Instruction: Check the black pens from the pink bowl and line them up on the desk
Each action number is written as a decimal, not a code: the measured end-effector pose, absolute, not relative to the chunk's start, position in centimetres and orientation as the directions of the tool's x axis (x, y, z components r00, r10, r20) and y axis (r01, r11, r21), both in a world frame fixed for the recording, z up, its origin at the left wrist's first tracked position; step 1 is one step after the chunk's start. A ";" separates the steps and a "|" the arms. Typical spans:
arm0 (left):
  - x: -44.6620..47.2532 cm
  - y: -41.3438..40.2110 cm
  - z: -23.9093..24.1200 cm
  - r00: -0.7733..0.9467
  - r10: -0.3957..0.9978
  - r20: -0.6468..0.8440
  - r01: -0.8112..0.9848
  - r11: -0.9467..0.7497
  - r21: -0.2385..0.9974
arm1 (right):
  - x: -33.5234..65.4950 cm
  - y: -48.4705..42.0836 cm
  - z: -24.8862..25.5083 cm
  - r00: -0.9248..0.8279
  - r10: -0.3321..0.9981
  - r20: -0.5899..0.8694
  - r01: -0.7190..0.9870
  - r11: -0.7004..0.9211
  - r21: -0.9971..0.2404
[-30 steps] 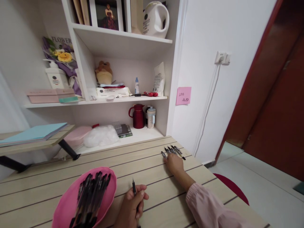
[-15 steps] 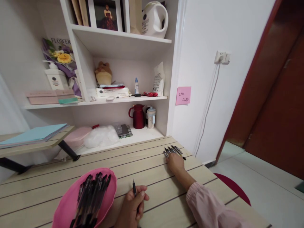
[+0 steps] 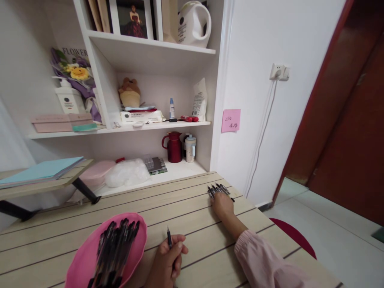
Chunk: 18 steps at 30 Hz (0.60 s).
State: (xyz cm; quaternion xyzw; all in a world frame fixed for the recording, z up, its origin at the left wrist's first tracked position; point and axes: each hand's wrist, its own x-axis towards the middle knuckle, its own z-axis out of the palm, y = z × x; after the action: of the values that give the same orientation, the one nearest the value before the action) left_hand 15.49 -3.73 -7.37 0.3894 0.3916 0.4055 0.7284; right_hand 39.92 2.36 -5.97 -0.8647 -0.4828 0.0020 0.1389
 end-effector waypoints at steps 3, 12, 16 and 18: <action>15.5 -3.7 -7.5 0.354 0.899 -0.257 -0.295 0.368 0.882 | 39.4 1.9 -4.9 0.513 0.847 0.138 0.839 -0.462 -0.288; 14.8 -3.7 -6.1 0.334 0.890 -0.311 -0.592 0.455 0.665 | 29.4 -4.3 -5.2 -0.061 0.996 -0.064 0.817 0.013 -0.576; 14.8 -3.2 -6.8 0.397 0.875 -0.278 -0.604 0.477 0.639 | 26.4 -7.0 -6.8 -0.157 0.986 0.057 0.717 0.154 -0.679; 14.9 -2.8 -7.4 0.403 0.881 -0.250 -0.617 0.463 0.637 | 26.3 -7.0 -6.9 -0.123 0.989 0.084 0.740 0.148 -0.656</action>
State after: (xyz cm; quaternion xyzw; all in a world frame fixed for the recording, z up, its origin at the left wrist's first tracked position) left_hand 14.89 -2.80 -7.44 0.2292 0.2875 0.4648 0.8054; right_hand 26.33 -6.96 -6.90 -0.6080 -0.7109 0.2374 0.2620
